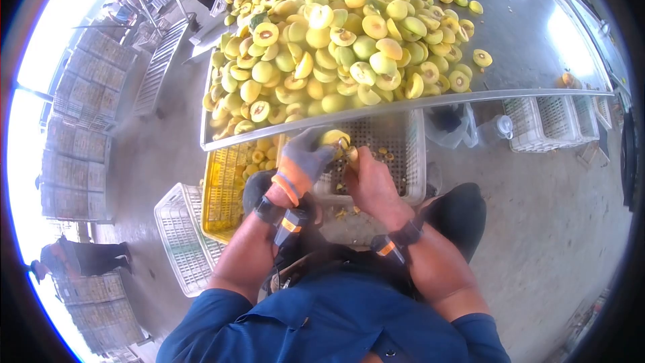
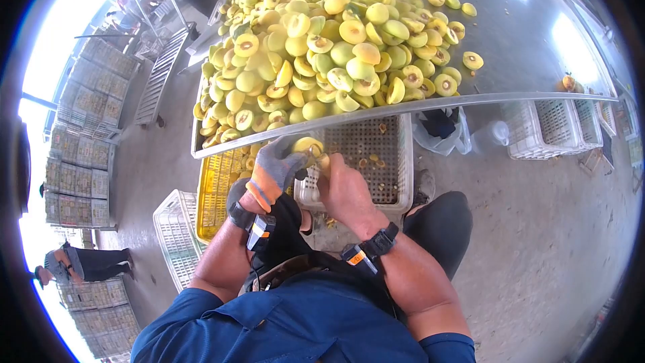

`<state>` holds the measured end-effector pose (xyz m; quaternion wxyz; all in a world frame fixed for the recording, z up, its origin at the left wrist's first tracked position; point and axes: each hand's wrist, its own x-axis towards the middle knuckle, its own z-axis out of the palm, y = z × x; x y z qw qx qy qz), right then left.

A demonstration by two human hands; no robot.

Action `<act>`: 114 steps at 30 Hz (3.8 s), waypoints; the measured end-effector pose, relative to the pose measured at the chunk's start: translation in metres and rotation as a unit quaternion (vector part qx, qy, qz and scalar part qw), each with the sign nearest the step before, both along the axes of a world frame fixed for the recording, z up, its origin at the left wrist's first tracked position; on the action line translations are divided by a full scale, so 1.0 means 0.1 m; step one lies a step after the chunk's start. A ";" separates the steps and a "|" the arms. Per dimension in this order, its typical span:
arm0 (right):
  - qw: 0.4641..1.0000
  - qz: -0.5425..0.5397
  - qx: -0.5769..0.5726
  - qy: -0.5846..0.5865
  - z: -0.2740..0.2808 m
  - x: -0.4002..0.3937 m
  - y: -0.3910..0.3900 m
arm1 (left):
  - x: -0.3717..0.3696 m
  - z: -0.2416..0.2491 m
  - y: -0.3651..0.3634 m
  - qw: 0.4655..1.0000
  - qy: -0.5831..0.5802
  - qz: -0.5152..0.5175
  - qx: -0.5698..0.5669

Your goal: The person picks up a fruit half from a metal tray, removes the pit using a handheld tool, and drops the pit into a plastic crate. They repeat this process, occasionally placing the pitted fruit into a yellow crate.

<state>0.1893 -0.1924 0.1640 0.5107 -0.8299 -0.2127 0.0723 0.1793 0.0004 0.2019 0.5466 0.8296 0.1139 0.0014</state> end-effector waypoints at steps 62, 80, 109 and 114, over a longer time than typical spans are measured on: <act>0.893 0.093 0.158 0.412 0.04 -0.13 0.01 | -0.03 -0.28 0.36 0.966 -0.180 0.059 0.174; 0.999 0.002 -0.027 -0.023 -0.53 -0.04 0.05 | 0.14 -0.82 0.06 0.907 -0.192 -0.061 0.370; 0.997 0.025 -0.047 0.048 -0.34 0.00 -0.01 | 0.79 0.06 0.29 0.922 -0.075 -0.058 0.375; 0.999 0.021 -0.024 0.036 -0.35 0.02 -0.05 | 1.25 0.01 -0.01 0.876 0.098 -0.129 0.454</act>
